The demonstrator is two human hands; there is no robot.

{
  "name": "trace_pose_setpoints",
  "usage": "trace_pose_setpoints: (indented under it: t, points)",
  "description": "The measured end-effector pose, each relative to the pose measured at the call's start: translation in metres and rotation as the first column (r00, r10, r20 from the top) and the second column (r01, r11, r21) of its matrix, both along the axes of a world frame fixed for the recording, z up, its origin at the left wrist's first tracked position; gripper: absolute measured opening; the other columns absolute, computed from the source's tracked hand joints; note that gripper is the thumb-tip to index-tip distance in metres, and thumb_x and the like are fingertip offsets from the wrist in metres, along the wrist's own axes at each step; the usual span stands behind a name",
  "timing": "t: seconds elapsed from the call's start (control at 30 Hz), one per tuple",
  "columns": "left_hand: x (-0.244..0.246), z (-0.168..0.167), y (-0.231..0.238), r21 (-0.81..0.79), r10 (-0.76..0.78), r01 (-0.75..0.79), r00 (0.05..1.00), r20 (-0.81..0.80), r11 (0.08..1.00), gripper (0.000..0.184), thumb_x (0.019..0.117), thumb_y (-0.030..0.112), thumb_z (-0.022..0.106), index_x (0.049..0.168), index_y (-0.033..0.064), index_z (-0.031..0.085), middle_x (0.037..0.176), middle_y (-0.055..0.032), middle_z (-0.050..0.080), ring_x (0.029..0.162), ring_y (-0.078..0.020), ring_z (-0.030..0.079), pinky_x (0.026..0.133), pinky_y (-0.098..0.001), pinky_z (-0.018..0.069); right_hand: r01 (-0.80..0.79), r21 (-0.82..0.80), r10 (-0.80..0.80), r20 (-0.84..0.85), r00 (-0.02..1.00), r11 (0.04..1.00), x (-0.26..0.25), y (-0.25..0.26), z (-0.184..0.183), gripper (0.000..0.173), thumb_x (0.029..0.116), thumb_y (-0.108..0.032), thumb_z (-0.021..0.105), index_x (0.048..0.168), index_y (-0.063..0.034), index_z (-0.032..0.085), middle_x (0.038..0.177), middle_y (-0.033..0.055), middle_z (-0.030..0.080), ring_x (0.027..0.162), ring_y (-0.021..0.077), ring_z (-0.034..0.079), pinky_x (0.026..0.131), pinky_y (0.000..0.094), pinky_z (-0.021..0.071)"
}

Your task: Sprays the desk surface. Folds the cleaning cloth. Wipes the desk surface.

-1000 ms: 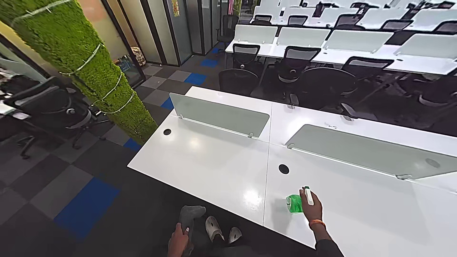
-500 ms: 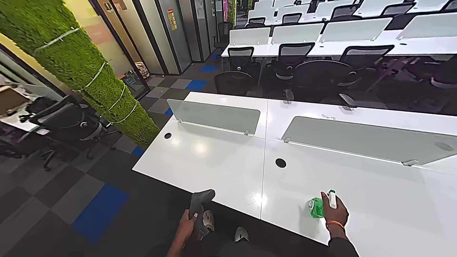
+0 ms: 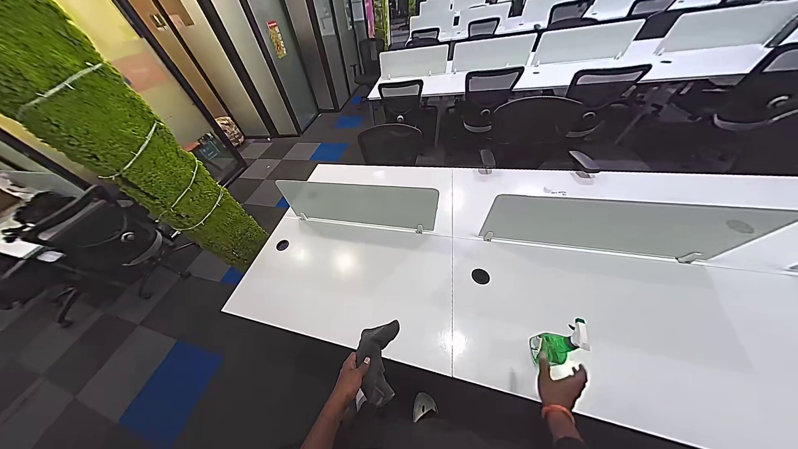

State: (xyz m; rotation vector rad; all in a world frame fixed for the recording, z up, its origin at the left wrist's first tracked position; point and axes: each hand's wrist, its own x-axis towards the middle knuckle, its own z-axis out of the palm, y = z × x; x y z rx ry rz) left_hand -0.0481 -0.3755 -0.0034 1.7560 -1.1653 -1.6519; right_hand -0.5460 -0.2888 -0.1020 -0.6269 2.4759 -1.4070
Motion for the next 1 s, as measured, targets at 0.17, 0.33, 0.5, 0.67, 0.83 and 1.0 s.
trace_pose_setpoints:
  t: [0.17,0.33,0.5,0.67,0.83,1.0]
  points:
    - [-0.022,0.002,-0.007,-0.031,-0.083,0.083,0.996,-0.019,0.996,0.04,0.1059,0.029,0.058,0.131,-0.002,0.057,0.116,-0.0194,0.07,0.105,-0.0239,0.07,0.097,-0.0433,0.0571,-0.489,0.066,0.476,0.149,0.867,0.87,0.093,0.012,-0.017,0.084,0.0881,-0.024,0.08,0.155,0.0017,0.037,0.152,0.0282,0.047,0.136,0.043,0.052,0.107,0.0579,0.0485]
    - [-0.041,0.005,-0.014,-0.028,-0.315,0.318,0.946,0.071,0.948,0.043,0.1032,0.038,0.059,0.128,0.0035,0.06,0.108,-0.0153,0.073,0.098,-0.0223,0.073,0.092,-0.0447,0.0593,-0.883,-0.024,0.882,0.073,0.466,0.469,0.162,-0.037,0.031,0.086,0.08,-0.029,0.086,0.153,-0.0084,0.045,0.154,0.0126,0.05,0.138,0.0249,0.053,0.111,0.0435,0.0493]
    - [-0.049,0.016,-0.022,-0.017,-0.557,0.561,0.824,0.103,0.827,0.045,0.1033,0.04,0.058,0.13,0.0038,0.059,0.111,-0.0174,0.071,0.101,-0.0254,0.071,0.095,-0.048,0.0566,-0.971,-0.038,0.971,-0.034,0.236,0.234,0.186,-0.076,0.066,0.057,0.0882,-0.027,0.08,0.14,-0.0122,0.061,0.148,0.0098,0.056,0.141,0.0199,0.05,0.119,0.0387,0.0422]
    - [-0.045,0.018,-0.02,-0.038,-0.585,0.59,0.806,0.093,0.807,0.043,0.1027,0.039,0.059,0.128,0.0043,0.06,0.108,-0.0159,0.071,0.097,-0.0237,0.07,0.092,-0.0457,0.0571,-0.996,0.063,0.996,0.056,0.067,0.063,0.184,-0.084,0.066,0.049,0.0906,-0.035,0.076,0.134,-0.0158,0.065,0.14,0.0065,0.062,0.135,0.0209,0.055,0.117,0.042,0.0425]
    - [-0.033,0.018,-0.022,-0.07,-0.54,0.548,0.835,0.107,0.834,0.042,0.1017,0.039,0.061,0.126,0.0052,0.061,0.106,-0.0143,0.071,0.096,-0.0218,0.071,0.092,-0.0442,0.0577,-0.992,0.128,0.988,0.152,0.024,0.004,0.179,-0.076,0.054,0.044,0.0958,-0.03,0.072,0.133,-0.0084,0.065,0.13,0.0125,0.068,0.123,0.0229,0.064,0.112,0.042,0.0479]
    - [-0.024,0.015,-0.023,-0.072,-0.531,0.543,0.836,0.14,0.837,0.042,0.1014,0.04,0.062,0.127,0.0065,0.062,0.104,-0.0133,0.072,0.094,-0.0212,0.071,0.09,-0.0443,0.058,-0.988,0.036,0.981,0.122,0.152,0.149,0.173,-0.08,0.064,0.023,0.0968,-0.023,0.064,0.113,-0.0092,0.073,0.105,0.0084,0.075,0.099,0.0181,0.071,0.094,0.0414,0.0563]
